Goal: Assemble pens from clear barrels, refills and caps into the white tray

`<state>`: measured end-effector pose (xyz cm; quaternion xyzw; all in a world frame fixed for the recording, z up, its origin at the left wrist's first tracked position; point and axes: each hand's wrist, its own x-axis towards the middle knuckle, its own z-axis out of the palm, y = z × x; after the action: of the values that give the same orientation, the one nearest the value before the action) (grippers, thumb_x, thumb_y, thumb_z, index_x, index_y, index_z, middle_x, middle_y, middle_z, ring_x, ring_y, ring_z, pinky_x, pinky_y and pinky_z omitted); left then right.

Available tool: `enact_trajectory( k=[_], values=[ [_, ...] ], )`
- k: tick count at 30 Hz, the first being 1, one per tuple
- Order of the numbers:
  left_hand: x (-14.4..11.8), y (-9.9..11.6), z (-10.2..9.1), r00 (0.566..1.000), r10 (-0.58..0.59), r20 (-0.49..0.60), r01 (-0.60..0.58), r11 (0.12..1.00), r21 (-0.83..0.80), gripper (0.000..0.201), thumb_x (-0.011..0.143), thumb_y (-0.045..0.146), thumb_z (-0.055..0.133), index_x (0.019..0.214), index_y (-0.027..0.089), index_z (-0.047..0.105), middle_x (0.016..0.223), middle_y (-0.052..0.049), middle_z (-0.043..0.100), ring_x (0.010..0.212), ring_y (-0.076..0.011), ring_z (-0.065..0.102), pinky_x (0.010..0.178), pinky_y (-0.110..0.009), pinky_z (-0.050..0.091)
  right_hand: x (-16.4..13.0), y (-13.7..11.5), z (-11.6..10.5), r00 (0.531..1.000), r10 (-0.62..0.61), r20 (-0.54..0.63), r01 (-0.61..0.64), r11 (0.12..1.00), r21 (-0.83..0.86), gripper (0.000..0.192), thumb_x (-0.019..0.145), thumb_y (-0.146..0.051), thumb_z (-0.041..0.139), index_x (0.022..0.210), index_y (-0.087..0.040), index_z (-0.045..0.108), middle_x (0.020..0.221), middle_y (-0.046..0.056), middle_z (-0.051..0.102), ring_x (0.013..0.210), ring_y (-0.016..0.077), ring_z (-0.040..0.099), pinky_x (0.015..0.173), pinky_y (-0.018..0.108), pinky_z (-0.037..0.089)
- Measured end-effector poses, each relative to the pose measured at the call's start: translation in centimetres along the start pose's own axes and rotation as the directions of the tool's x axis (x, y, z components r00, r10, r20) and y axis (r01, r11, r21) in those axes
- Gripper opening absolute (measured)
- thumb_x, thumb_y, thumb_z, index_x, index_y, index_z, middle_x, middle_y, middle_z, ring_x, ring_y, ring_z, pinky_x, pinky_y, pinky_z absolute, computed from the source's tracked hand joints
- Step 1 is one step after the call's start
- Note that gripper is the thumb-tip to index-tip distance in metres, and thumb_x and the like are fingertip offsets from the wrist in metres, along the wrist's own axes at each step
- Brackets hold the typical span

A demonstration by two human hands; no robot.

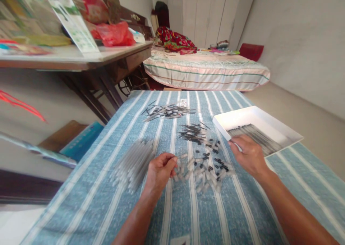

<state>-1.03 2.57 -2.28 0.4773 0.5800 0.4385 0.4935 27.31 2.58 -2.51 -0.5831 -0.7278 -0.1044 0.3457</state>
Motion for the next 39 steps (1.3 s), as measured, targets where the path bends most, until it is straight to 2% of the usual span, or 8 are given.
enact_trajectory(
  k=[5,8,10,13,17,20,29,39],
  values=[
    [0.6,-0.6,-1.1,0.995,0.085,-0.053,-0.077,0.988,0.131,0.016,0.07,0.032,0.058,0.071,0.016,0.06,0.055,0.003,0.06,0.041,-0.0098,0.051,0.041,-0.02,0.039,1.2,-5.4,3.3,0.938,-0.104,0.331,0.05,0.985,0.168,0.018,0.085,-0.022,0.049,0.075,-0.019,0.064,0.081,0.004,0.063,0.081,0.0163,0.058,0.075,0.026,0.045],
    [1.1,-0.7,-2.7,0.972,0.188,-0.138,-0.132,0.932,0.337,0.019,0.073,0.034,0.056,0.079,0.018,0.062,0.063,0.001,0.064,0.052,-0.0138,0.059,0.049,-0.022,0.045,1.7,-7.1,4.9,0.895,-0.108,0.433,0.041,0.986,0.16,0.015,0.083,-0.02,0.052,0.073,-0.019,0.063,0.081,0.004,0.062,0.082,0.0167,0.057,0.075,0.026,0.044],
    [1.5,-0.7,-3.8,0.939,0.279,-0.203,-0.146,0.854,0.5,0.021,0.076,0.035,0.053,0.083,0.017,0.063,0.069,-0.001,0.066,0.061,-0.0161,0.063,0.058,-0.024,0.047,1.8,-7.6,5.9,0.895,-0.099,0.434,0.042,0.989,0.14,0.014,0.083,-0.019,0.053,0.075,-0.018,0.064,0.083,0.005,0.062,0.084,0.0176,0.057,0.076,0.027,0.044],
    [1.7,-0.3,-5.1,0.894,0.376,-0.245,-0.103,0.703,0.704,0.022,0.08,0.029,0.049,0.089,0.015,0.064,0.08,-0.005,0.068,0.073,-0.0178,0.064,0.07,-0.026,0.047,1.5,-7.5,7.1,0.936,-0.069,0.346,0.052,0.997,0.059,0.015,0.083,-0.019,0.052,0.08,-0.018,0.066,0.092,0.008,0.062,0.09,0.0208,0.055,0.08,0.03,0.042],
    [1.5,0.4,-5.5,0.929,0.319,-0.186,0.025,0.45,0.893,0.023,0.082,0.024,0.046,0.093,0.015,0.064,0.091,-0.007,0.065,0.081,-0.0202,0.063,0.07,-0.028,0.044,1.1,-6.7,8.3,0.972,-0.031,0.233,0.049,0.996,-0.072,0.018,0.084,-0.021,0.05,0.092,-0.016,0.066,0.1,0.011,0.06,0.095,0.025,0.051,0.082,0.035,0.04],
    [1.0,0.7,-4.9,0.961,0.233,-0.148,0.065,0.328,0.942,0.022,0.083,0.026,0.047,0.094,0.017,0.063,0.094,-0.007,0.063,0.083,-0.0207,0.062,0.066,-0.028,0.042,1.2,-6.4,8.7,0.973,-0.011,0.229,0.041,0.991,-0.128,0.019,0.084,-0.022,0.05,0.093,-0.015,0.066,0.101,0.012,0.059,0.096,0.0261,0.049,0.081,0.036,0.039],
    [0.5,0.6,-3.2,0.993,0.117,-0.003,-0.022,0.215,0.976,0.019,0.083,0.027,0.047,0.091,0.019,0.062,0.094,-0.006,0.059,0.086,-0.0202,0.059,0.07,-0.028,0.041,1.4,-6.6,8.8,0.949,0.042,0.314,0.019,0.982,-0.187,0.016,0.084,-0.022,0.052,0.087,-0.019,0.067,0.099,0.01,0.06,0.096,0.0247,0.049,0.081,0.034,0.036],
    [0.5,0.8,-2.8,0.996,0.081,0.032,-0.046,0.169,0.984,0.02,0.084,0.025,0.044,0.081,0.018,0.063,0.095,-0.007,0.058,0.091,-0.02,0.058,0.077,-0.029,0.041,1.4,-6.4,8.7,0.933,0.024,0.36,0.065,0.971,-0.231,0.016,0.084,-0.018,0.051,0.079,-0.017,0.066,0.098,0.01,0.061,0.094,0.0241,0.049,0.079,0.034,0.034]
  ],
)
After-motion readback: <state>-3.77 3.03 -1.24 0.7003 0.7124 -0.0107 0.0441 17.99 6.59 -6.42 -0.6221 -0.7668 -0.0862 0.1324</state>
